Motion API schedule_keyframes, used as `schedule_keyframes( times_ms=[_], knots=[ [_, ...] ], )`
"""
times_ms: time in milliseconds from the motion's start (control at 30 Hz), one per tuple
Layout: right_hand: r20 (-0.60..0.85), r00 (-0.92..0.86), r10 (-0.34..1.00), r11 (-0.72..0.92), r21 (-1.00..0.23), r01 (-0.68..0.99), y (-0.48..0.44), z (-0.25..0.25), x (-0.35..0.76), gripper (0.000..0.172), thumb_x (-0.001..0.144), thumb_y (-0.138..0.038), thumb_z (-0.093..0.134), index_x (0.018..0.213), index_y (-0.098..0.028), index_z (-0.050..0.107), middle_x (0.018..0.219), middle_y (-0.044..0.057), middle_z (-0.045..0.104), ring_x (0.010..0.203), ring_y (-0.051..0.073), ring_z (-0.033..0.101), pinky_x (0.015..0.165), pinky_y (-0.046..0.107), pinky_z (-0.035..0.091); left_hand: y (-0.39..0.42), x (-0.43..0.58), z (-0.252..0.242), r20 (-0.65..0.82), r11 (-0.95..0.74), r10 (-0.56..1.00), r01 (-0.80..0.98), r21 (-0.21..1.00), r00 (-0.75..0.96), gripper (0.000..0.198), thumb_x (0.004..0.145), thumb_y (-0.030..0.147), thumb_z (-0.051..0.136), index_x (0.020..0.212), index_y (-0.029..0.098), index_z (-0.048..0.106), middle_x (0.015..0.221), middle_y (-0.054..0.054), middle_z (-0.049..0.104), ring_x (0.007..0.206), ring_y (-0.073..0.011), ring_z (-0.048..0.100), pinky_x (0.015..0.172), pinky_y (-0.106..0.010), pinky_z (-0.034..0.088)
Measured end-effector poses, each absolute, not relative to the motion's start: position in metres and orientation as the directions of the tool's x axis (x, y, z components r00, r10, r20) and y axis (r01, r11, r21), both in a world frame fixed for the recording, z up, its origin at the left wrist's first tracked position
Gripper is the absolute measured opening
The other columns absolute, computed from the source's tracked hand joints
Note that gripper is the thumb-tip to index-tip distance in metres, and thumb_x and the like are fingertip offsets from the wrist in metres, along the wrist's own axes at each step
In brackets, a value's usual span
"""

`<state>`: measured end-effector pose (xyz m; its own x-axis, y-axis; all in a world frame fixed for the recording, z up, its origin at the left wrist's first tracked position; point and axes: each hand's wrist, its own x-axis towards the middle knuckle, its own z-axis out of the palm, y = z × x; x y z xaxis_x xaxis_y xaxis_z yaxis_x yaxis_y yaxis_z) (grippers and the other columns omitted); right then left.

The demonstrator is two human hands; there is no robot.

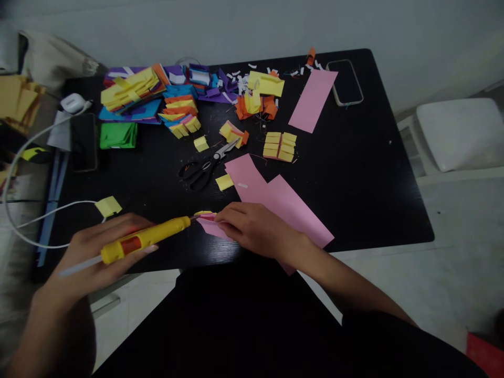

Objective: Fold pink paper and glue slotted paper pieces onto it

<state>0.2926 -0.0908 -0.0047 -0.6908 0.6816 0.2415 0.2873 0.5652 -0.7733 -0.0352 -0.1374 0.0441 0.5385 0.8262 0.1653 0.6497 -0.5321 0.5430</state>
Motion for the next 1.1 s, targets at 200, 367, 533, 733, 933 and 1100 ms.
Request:
schedule_keyframes(
  times_ms=[200,367,533,733,933,1100],
  knots=[
    [0.183,-0.642,0.744,0.477,-0.819,0.32,-0.091,-0.002,0.293,0.012,0.103,-0.013,0.067,0.11,-0.02,0.074,0.1,0.001,0.082,0.085,0.013,0.075,0.079,0.025,0.058,-0.145,-0.07,0.027,0.177,-0.328,0.945,0.822,0.465,0.276,0.018,0.099,0.036,0.073,0.111,0.023,0.072,0.097,-0.001,0.074,0.08,-0.0174,0.071,0.073,-0.027,0.056],
    [0.065,-0.601,0.797,0.332,-0.877,0.346,-0.092,0.003,0.289,0.019,0.097,-0.017,0.074,0.116,-0.022,0.073,0.097,-0.001,0.082,0.074,0.012,0.072,0.073,0.024,0.055,-0.137,-0.088,-0.014,0.053,-0.127,0.992,0.946,0.297,0.116,0.04,0.096,0.042,0.057,0.126,0.018,0.067,0.111,-0.01,0.07,0.095,-0.0284,0.069,0.085,-0.042,0.059],
    [0.041,-0.496,0.867,0.177,-0.957,0.231,-0.092,0.01,0.284,0.021,0.094,-0.022,0.078,0.115,-0.022,0.077,0.101,0.002,0.084,0.081,0.016,0.074,0.075,0.028,0.057,-0.126,-0.089,-0.04,0.013,-0.044,0.999,0.956,0.289,0.042,0.044,0.094,0.04,0.054,0.129,0.016,0.066,0.123,-0.017,0.065,0.114,-0.0348,0.067,0.103,-0.052,0.057],
    [-0.058,-0.461,0.885,0.029,-0.983,0.18,-0.092,0.013,0.28,0.011,0.095,-0.03,0.079,0.101,-0.021,0.081,0.096,0.004,0.083,0.087,0.019,0.075,0.075,0.03,0.056,-0.124,-0.07,-0.02,0.13,-0.065,0.991,0.955,0.291,0.028,0.042,0.092,0.032,0.057,0.129,0.016,0.069,0.133,-0.02,0.064,0.126,-0.041,0.062,0.11,-0.061,0.052],
    [-0.019,-0.466,0.885,0.084,-0.976,0.199,-0.095,0.006,0.273,0.01,0.096,-0.03,0.08,0.1,-0.021,0.081,0.095,0.003,0.084,0.087,0.018,0.076,0.075,0.029,0.056,-0.145,0.01,0.009,0.129,-0.228,0.968,0.532,0.815,0.217,0.041,0.1,0.04,0.071,0.138,0.024,0.068,0.132,-0.01,0.077,0.117,-0.0268,0.075,0.101,-0.041,0.062],
    [0.065,-0.502,0.862,0.169,-0.972,0.164,-0.095,0.003,0.275,0.006,0.098,-0.022,0.079,0.103,-0.022,0.082,0.098,0.002,0.085,0.089,0.017,0.079,0.08,0.028,0.061,-0.144,0.05,0.003,0.149,-0.196,0.978,0.386,0.901,0.149,0.013,0.096,0.029,0.081,0.108,0.023,0.081,0.098,-0.004,0.084,0.088,-0.019,0.08,0.081,-0.03,0.065]
  ],
)
